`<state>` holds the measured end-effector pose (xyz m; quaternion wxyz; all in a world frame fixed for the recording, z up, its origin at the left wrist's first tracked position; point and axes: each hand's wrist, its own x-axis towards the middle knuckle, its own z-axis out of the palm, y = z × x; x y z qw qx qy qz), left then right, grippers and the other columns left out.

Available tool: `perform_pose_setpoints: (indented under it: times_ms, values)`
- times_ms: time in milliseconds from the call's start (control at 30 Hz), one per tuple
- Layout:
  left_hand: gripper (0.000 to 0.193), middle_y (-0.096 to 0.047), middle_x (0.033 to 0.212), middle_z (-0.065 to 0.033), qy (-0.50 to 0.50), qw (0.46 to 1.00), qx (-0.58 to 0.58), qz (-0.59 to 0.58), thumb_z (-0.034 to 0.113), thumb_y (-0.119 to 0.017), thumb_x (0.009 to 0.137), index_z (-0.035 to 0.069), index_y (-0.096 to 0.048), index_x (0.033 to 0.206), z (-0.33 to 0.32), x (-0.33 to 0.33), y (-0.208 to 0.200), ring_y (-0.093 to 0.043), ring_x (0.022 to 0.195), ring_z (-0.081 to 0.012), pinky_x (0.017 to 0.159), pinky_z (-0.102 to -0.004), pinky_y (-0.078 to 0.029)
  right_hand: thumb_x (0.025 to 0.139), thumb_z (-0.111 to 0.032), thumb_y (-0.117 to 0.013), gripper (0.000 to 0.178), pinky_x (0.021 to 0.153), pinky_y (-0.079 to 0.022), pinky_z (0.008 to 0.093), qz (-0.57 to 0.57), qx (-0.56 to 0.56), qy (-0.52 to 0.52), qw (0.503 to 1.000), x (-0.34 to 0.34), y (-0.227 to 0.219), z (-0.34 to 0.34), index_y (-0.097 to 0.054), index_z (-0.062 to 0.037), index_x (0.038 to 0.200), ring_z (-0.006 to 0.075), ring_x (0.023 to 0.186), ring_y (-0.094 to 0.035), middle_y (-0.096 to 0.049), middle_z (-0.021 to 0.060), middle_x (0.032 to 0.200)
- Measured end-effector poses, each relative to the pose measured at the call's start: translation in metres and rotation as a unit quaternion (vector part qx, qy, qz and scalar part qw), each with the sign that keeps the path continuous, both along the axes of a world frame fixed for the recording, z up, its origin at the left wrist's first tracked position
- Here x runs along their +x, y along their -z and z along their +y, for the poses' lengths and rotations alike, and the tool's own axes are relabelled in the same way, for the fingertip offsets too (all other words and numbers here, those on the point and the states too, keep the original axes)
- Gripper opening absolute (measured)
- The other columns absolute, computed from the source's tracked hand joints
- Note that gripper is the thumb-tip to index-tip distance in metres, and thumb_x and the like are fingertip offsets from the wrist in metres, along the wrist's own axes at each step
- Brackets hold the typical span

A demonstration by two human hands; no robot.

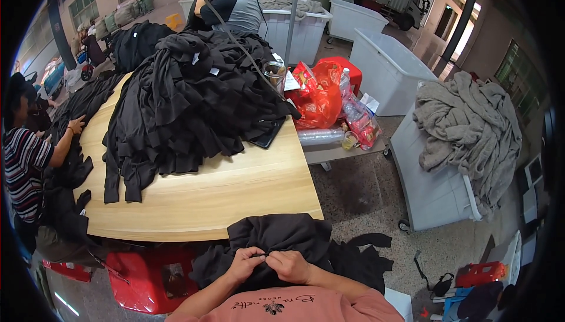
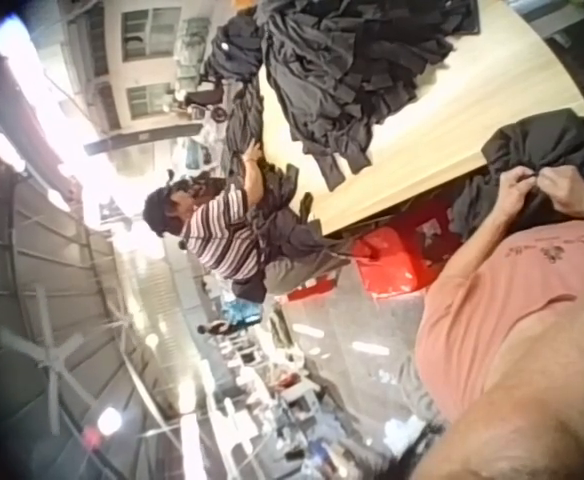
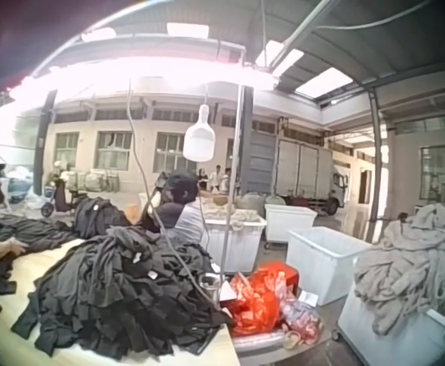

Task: Inspecting and folding black garments at a garment factory workbench.

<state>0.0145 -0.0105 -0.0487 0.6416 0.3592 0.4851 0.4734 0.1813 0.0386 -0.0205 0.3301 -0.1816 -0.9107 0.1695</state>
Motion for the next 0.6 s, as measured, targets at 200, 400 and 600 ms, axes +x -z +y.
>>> perform_pose_setpoints:
  times_ms: [200,400,600]
  values:
    - [0.005,-0.059,0.073,0.0033,-0.029,0.998,-0.035,-0.049,0.002,-0.059,0.079,0.0,-0.062,0.082,-0.0019,0.001,0.0059,-0.049,0.065,-0.002,0.058,-0.0157,-0.038,0.062,-0.001,-0.053,0.015,0.046,-0.044,0.0288,-0.004,-0.01,-0.015,1.0,-0.0003,0.0011,0.0015,-0.053,-0.0024,0.077,0.0192,0.053,-0.055,-0.049,0.0058,0.064]
    - [0.004,-0.059,0.073,0.0033,-0.003,1.0,-0.001,-0.019,0.002,-0.059,0.079,0.0,-0.062,0.082,-0.0006,0.0023,0.0005,-0.049,0.065,-0.0019,0.057,-0.0157,-0.039,0.062,0.001,-0.054,0.015,0.047,-0.044,0.0297,0.008,-0.015,0.02,1.0,0.0008,0.0032,-0.0059,-0.054,-0.0022,0.077,0.0202,0.053,-0.055,-0.051,0.0058,0.066]
    - [0.006,-0.06,0.075,0.002,0.008,0.998,0.034,0.048,0.002,-0.062,0.078,-0.001,-0.062,0.083,-0.0014,-0.0003,0.0025,-0.05,0.067,-0.0021,0.06,-0.0164,-0.042,0.062,0.005,-0.053,0.02,0.051,-0.048,0.0311,0.017,-0.09,0.052,0.994,0.0013,-0.001,-0.0064,-0.055,-0.0033,0.08,0.0245,0.063,-0.059,-0.055,0.0085,0.081]
